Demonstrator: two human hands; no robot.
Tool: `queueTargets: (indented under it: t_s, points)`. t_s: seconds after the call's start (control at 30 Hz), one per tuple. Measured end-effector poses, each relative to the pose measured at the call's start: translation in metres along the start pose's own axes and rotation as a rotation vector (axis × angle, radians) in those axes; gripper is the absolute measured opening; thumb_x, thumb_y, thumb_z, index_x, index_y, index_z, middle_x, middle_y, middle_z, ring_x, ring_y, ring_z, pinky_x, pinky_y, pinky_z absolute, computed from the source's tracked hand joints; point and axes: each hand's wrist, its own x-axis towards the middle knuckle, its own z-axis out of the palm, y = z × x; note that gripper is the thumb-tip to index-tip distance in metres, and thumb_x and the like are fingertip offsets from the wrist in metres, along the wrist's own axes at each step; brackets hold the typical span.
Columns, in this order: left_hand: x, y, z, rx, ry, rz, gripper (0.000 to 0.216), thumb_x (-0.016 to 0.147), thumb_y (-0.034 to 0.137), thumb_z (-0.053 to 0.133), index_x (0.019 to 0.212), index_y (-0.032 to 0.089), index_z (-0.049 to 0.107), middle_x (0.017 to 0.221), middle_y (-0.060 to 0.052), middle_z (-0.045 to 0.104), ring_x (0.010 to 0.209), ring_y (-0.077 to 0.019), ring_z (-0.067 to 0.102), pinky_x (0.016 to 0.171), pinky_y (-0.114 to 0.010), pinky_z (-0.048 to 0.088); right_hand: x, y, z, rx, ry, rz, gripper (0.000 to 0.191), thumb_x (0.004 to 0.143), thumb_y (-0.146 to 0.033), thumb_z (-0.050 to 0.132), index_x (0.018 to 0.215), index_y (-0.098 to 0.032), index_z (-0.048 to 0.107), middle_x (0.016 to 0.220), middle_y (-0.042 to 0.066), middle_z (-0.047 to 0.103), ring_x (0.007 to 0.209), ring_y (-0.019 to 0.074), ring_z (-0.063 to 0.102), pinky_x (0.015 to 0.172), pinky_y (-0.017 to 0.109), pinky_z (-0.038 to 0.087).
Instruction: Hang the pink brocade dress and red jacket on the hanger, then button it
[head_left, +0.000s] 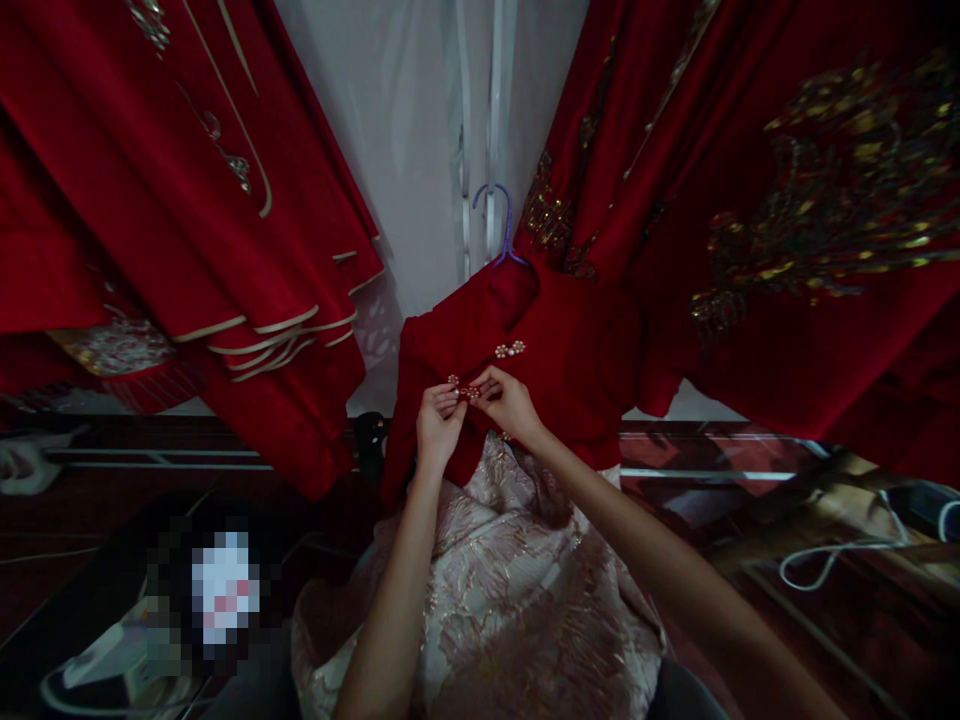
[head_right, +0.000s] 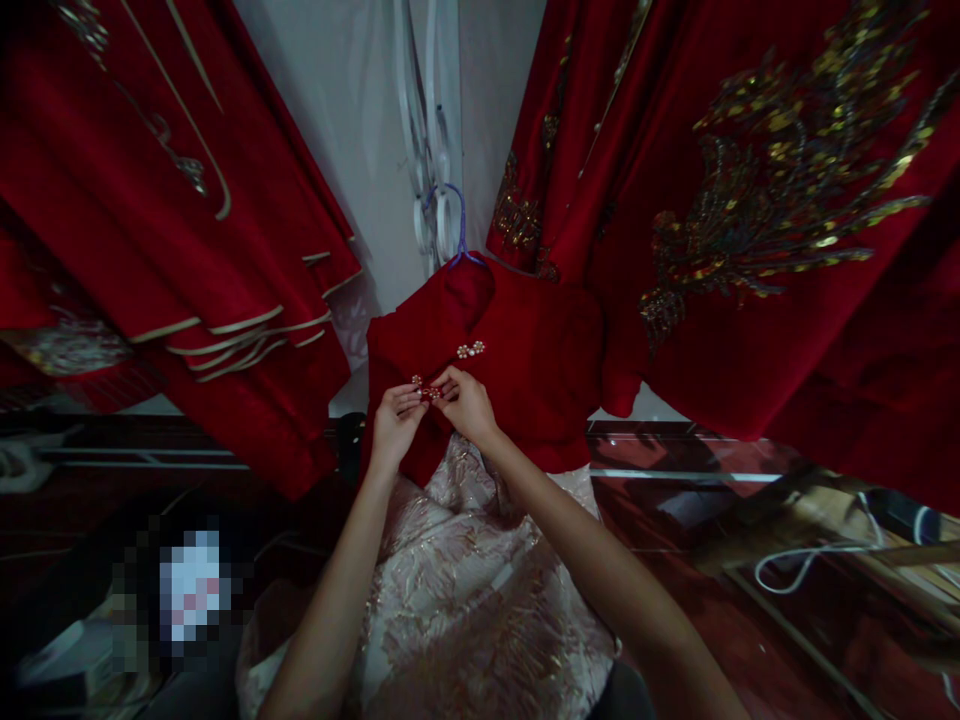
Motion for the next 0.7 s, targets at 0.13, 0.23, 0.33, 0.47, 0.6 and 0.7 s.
queueTargets:
  t_s: [0.13,0.23,0.33,0.47,0.6,0.7]
  points:
    - [0.0001,0.0000,0.0014,-0.063,-0.014,-0.042,0.027,0.064,0.010,0.067,0.089,0.014,0.059,0.088,-0.007,0.065,0.082,-0.0137,0.064,0.083,-0.031,0.050,0.0000,0.0010,0.0022,0.008,0.016,0.007,0.013,0.069,-0.016,0.061,0.082,-0.020,0.060,0.078,-0.001,0.063,0.068,0.0101,0.059,0.065,0.022,0.048]
    - [0.0027,-0.0017,0.0005,-0.089,-0.015,-0.057,0.026,0.064,0.009,0.066,0.089,0.013,0.061,0.090,-0.008,0.067,0.082,-0.0145,0.065,0.086,-0.033,0.050,0.0004,0.0029,0.0025,0.023,0.020,0.005,0.011,0.071,-0.017,0.062,0.082,-0.020,0.060,0.079,-0.001,0.064,0.068,0.0103,0.060,0.066,0.023,0.049]
    - [0.0050,-0.0036,-0.0002,-0.090,-0.013,-0.068,0.026,0.063,0.009,0.066,0.089,0.013,0.062,0.090,-0.008,0.068,0.082,-0.0141,0.065,0.087,-0.033,0.050,0.0002,0.0040,0.0014,0.027,0.004,0.011,0.011,0.072,-0.019,0.062,0.083,-0.020,0.062,0.077,-0.001,0.065,0.069,0.0107,0.061,0.066,0.023,0.049]
    - [0.0050,-0.0025,0.0010,-0.102,-0.018,-0.075,0.024,0.062,0.011,0.068,0.086,0.012,0.064,0.087,-0.008,0.069,0.080,-0.0141,0.066,0.086,-0.033,0.051,0.0009,0.0034,0.0016,0.024,0.014,0.014,0.011,0.072,-0.021,0.063,0.083,-0.020,0.063,0.077,0.000,0.066,0.068,0.0110,0.061,0.066,0.023,0.049]
    - [0.0042,0.0008,0.0003,-0.070,-0.018,-0.050,0.024,0.063,0.020,0.072,0.084,0.012,0.066,0.084,-0.008,0.070,0.078,-0.0152,0.066,0.084,-0.033,0.052,0.0026,0.0005,0.0036,0.011,0.027,0.016,0.008,0.071,-0.021,0.063,0.080,-0.020,0.063,0.077,0.000,0.067,0.067,0.0109,0.061,0.066,0.024,0.050]
    - [0.0043,0.0030,-0.0023,-0.029,-0.024,-0.031,0.022,0.063,0.021,0.072,0.083,0.012,0.067,0.081,-0.008,0.071,0.075,-0.0154,0.067,0.081,-0.033,0.053,0.0026,-0.0028,0.0023,0.004,-0.017,0.020,0.008,0.071,-0.022,0.064,0.079,-0.020,0.065,0.075,0.000,0.067,0.066,0.0115,0.062,0.065,0.024,0.050]
